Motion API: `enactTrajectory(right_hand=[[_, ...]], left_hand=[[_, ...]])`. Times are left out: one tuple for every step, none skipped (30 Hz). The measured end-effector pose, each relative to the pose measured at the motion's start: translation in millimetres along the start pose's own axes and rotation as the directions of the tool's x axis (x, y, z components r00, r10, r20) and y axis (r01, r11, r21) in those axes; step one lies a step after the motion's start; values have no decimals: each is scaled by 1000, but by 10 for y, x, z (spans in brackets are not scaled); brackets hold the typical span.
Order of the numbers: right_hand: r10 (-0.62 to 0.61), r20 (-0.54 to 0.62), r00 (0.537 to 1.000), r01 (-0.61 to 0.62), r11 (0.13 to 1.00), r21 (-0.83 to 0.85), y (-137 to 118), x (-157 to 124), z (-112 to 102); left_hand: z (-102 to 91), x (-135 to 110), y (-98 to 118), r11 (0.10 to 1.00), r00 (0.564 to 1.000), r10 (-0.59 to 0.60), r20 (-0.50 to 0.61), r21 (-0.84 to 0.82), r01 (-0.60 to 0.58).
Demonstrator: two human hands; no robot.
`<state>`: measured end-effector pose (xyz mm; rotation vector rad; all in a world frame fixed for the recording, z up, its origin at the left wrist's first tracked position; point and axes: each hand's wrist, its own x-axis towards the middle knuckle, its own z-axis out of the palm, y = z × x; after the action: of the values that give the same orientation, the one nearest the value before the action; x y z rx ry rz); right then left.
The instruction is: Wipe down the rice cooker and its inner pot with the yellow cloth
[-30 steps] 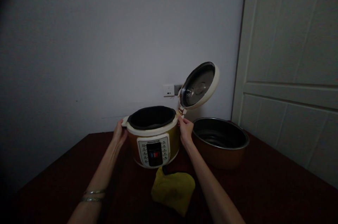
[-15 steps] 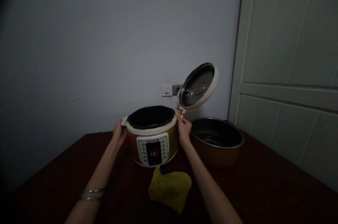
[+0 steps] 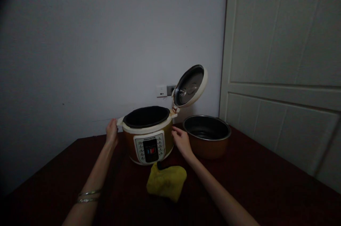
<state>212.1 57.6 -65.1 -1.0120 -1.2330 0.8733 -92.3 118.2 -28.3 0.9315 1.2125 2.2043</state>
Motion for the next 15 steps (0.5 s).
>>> enactTrajectory(right_hand=[[-1, 45, 999, 3, 999, -36, -34, -123, -94], [-2, 86, 996, 9, 996, -84, -69, -247, -198], [-1, 121, 993, 19, 990, -142, -105, -369, -308], [-7, 148, 989, 38, 977, -208, -137, -485, -417], [-21, 173, 985, 70, 958, -278, -166, -592, -520], [-44, 200, 979, 113, 930, -350, -187, -687, -610], [-72, 232, 970, 165, 895, -414, -201, -770, -684], [-100, 269, 958, 221, 857, -466, -207, -840, -740], [-124, 307, 944, 271, 821, -502, -206, -897, -778], [-139, 340, 930, 310, 794, -524, -199, -941, -800], [-146, 361, 921, 333, 777, -534, -189, -973, -810], [-152, 369, 917, 344, 771, -536, -177, -996, -813], [-156, 365, 918, 343, 774, -533, -165, -1010, -816], [-156, 348, 924, 330, 783, -526, -157, -1016, -825], [-149, 321, 935, 304, 800, -516, -153, -1016, -846]], left_hand=[[-12, 10, 54, 1000, 1000, 15, -24, 7, -14], [-20, 16, 124, 999, 998, 35, -59, 13, -34], [-24, 15, 211, 998, 993, 64, -96, 15, -63], [-21, 0, 312, 994, 985, 105, -138, 17, -104], [-11, -33, 425, 983, 959, 183, -215, 24, -182], [8, -92, 546, 961, 923, 267, -276, 12, -275], [37, -179, 669, 931, 890, 346, -297, -9, -365], [75, -297, 789, 894, 858, 418, -299, -32, -447], [121, -444, 901, 860, 832, 473, -288, -54, -508], [174, -618, 999, 840, 820, 506, -267, -62, -539], [231, -813, 1077, 837, 828, 518, -214, -74, -542], [289, -1020, 1134, 840, 842, 520, -144, -93, -534], [349, -1232, 1165, 848, 855, 517, -36, -116, -518], [408, -1438, 1172, 863, 860, 500, 102, -141, -486], [468, -1632, 1154, 885, 840, 466, 277, -151, -441]])
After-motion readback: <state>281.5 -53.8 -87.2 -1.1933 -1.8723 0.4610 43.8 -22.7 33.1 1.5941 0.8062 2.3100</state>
